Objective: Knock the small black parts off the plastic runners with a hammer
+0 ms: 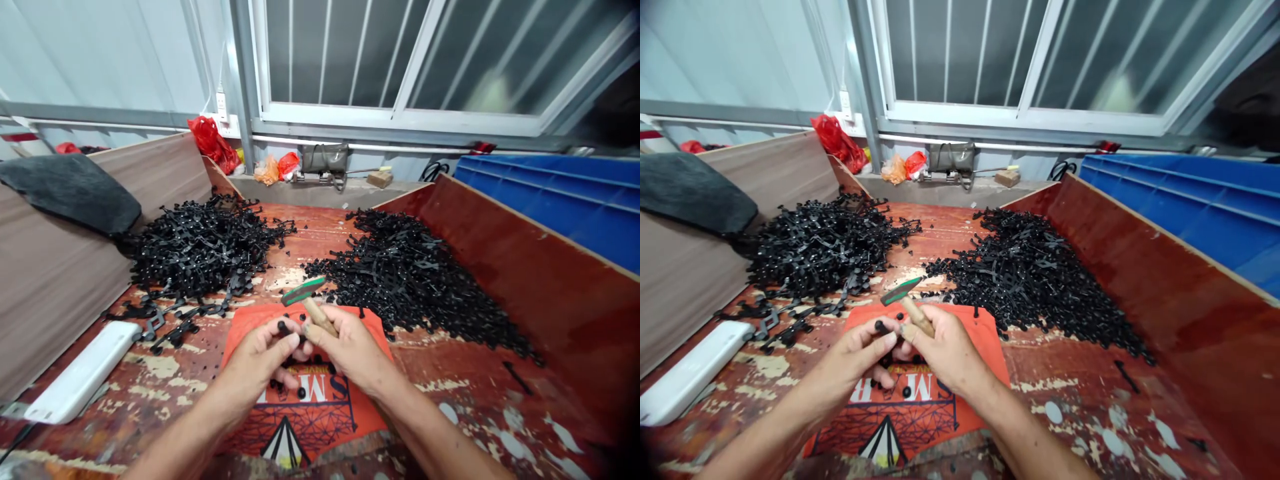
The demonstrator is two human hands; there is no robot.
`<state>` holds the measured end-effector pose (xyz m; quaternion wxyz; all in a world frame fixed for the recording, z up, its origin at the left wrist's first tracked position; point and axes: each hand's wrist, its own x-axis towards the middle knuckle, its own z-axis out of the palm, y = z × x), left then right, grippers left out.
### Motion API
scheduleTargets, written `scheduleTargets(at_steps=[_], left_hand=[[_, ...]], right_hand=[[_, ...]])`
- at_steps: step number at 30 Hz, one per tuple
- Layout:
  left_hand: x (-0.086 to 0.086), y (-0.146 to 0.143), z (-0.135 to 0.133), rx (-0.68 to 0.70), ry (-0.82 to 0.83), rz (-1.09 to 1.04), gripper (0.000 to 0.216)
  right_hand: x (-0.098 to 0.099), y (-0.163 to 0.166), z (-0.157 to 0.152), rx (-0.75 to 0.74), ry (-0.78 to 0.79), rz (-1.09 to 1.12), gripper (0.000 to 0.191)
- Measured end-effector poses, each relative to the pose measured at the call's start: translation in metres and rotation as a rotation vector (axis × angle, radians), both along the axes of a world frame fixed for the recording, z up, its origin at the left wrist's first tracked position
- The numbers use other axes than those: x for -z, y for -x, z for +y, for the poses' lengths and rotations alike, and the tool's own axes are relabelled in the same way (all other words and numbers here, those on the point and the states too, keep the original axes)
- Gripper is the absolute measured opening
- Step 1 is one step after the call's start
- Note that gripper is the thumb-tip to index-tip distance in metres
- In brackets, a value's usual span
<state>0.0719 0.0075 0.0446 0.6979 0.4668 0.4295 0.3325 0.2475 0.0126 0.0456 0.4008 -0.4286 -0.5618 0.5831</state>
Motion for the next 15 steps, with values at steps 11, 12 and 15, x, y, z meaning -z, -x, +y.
scheduleTargets(at_steps=[11, 12, 15], left_hand=[[-0.01, 0.026, -0.012, -0.181, 0.127, 0.017, 0.069], [-0.01, 0.02, -0.013, -0.191, 0.144, -0.05, 0.07], [-0.007, 0.004, -0.011, -0.214, 0.155, -0.154, 0.072]], right_hand=[[-0.003, -0.009, -0.024, 0.082, -0.335, -0.466, 0.013], [-0.001, -0.007, -0.028, 0.046, -0.395, -0.525, 0.018], [0.007, -0.002, -0.037, 0.007, -0.56, -0.625, 0.028]])
